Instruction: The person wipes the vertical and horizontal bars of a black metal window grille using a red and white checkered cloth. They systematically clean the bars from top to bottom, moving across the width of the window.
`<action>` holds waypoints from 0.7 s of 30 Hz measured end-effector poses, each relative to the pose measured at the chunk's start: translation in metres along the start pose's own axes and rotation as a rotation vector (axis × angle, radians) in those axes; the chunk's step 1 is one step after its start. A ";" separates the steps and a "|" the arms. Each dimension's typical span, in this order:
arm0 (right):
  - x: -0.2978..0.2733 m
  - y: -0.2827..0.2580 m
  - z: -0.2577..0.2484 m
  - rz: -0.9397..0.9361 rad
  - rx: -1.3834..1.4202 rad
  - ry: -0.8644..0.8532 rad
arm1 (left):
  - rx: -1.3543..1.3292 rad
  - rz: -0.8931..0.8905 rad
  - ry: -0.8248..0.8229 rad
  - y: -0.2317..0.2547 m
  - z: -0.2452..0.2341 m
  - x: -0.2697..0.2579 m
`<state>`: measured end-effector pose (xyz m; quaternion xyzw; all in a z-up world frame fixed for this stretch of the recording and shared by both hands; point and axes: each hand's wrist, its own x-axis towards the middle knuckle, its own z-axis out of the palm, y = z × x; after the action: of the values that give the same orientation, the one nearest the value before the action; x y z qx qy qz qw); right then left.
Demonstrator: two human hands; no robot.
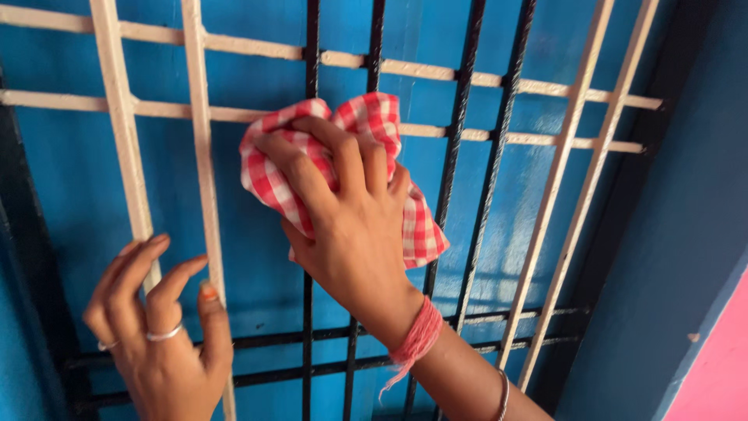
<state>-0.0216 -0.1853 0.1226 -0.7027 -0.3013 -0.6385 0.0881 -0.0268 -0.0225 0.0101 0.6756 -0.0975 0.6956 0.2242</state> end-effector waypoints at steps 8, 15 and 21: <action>-0.105 -0.023 0.003 -0.035 -0.032 -0.220 | 0.070 -0.002 -0.127 0.016 -0.021 0.018; -0.114 -0.020 -0.005 -0.075 0.048 -0.267 | 0.048 -0.029 -0.249 0.023 -0.029 0.021; -0.033 0.006 -0.005 -0.064 0.051 -0.145 | -0.208 -0.175 -0.175 0.015 -0.025 0.015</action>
<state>-0.0232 -0.2028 0.0936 -0.7346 -0.3453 -0.5807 0.0635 -0.0560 -0.0224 0.0259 0.7127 -0.1288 0.5980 0.3434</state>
